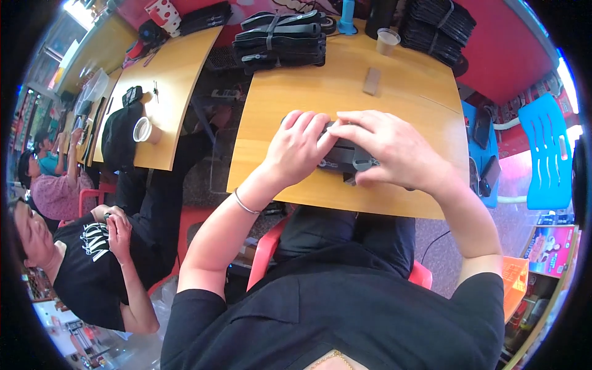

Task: Inspecting and organizing tactical mechanical tourniquets on a wooden table.

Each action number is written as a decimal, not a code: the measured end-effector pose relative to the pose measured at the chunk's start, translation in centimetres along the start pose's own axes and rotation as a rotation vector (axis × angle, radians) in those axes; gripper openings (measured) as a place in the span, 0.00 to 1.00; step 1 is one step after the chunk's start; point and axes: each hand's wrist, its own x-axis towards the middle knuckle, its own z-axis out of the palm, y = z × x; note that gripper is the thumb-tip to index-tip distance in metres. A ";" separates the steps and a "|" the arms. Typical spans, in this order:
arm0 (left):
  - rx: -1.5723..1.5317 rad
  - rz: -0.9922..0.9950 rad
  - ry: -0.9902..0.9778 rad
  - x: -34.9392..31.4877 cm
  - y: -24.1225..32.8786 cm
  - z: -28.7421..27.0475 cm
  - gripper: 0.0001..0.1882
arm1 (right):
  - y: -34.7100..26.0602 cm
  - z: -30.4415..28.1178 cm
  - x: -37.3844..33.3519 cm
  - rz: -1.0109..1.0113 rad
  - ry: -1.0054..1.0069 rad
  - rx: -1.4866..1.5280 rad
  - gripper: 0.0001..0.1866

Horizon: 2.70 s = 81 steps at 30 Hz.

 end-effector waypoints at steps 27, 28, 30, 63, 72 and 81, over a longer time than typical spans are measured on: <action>0.076 0.135 -0.051 0.1 1.6 -1.8 0.25 | 6.6 -0.6 0.2 0.642 0.341 1.060 0.07; 0.089 0.153 0.045 0.0 1.6 -1.8 0.26 | 7.8 -0.4 0.1 0.764 0.352 1.143 0.07; 0.073 0.139 0.159 0.0 1.9 -1.9 0.26 | 10.1 1.7 -0.5 0.783 0.380 1.309 0.08; -0.155 -0.637 0.079 -2.8 -2.2 0.5 0.43 | 6.9 3.0 -11.9 0.690 1.128 1.442 0.15; -0.836 -0.852 0.081 -3.0 -2.3 -1.0 0.36 | 5.4 2.3 -12.2 0.704 0.897 1.184 0.13; -1.218 -1.066 0.227 -5.1 -0.4 -3.4 0.34 | 4.6 3.8 -5.4 0.699 0.340 0.458 0.24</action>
